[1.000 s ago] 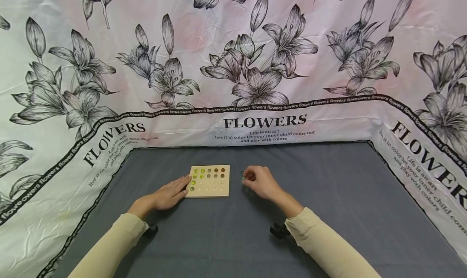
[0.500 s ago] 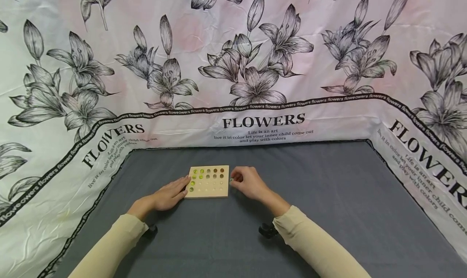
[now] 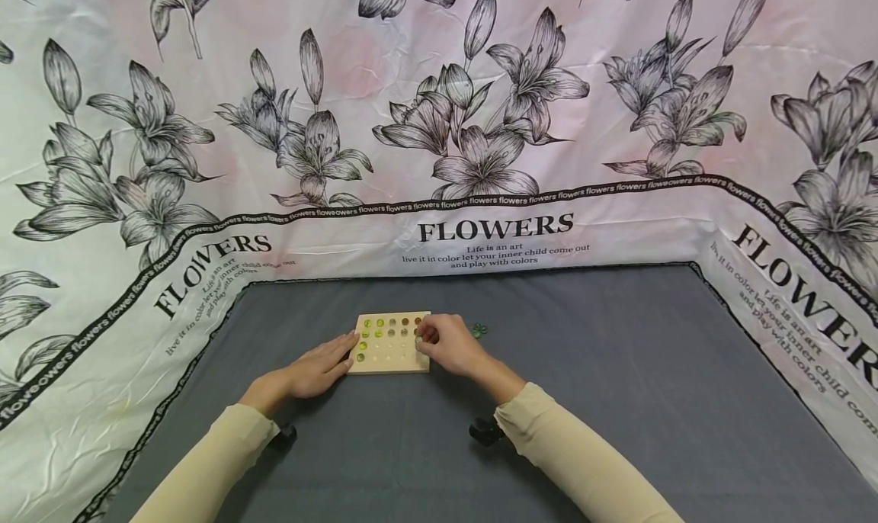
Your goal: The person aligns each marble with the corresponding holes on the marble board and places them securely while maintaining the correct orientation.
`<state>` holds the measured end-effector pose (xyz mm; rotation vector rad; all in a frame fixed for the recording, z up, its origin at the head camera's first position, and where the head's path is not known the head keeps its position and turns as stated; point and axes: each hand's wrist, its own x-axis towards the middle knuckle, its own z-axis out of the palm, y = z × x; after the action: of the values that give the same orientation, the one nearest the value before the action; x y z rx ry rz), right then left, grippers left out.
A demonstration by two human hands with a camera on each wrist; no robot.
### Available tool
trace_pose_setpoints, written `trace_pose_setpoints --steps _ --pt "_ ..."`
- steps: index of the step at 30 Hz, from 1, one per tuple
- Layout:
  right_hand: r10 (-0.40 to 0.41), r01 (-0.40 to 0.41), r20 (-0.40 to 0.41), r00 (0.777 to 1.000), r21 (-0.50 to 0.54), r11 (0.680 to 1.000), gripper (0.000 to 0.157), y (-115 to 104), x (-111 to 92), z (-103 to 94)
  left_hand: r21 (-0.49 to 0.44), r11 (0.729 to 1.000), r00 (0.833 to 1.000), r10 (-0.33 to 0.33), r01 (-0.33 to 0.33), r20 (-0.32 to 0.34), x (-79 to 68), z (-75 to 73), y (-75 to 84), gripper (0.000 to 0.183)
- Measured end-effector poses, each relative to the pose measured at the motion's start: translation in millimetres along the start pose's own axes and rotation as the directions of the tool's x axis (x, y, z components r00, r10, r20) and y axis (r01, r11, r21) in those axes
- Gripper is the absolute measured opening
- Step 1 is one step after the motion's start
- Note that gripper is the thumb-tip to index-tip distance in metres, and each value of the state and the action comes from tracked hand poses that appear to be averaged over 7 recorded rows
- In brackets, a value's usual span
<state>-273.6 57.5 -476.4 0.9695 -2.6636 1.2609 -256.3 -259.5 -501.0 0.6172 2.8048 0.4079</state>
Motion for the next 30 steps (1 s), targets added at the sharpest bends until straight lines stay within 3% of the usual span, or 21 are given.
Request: trace_pose_setpoints --steps 30 --pt "-0.009 0.007 0.049 0.999 0.045 0.999 0.008 -9.9 34.8 22.7 -0.011 0.999 0.999 -0.037 0.038 0.026 5.3 -6.1 7.6 0.061"
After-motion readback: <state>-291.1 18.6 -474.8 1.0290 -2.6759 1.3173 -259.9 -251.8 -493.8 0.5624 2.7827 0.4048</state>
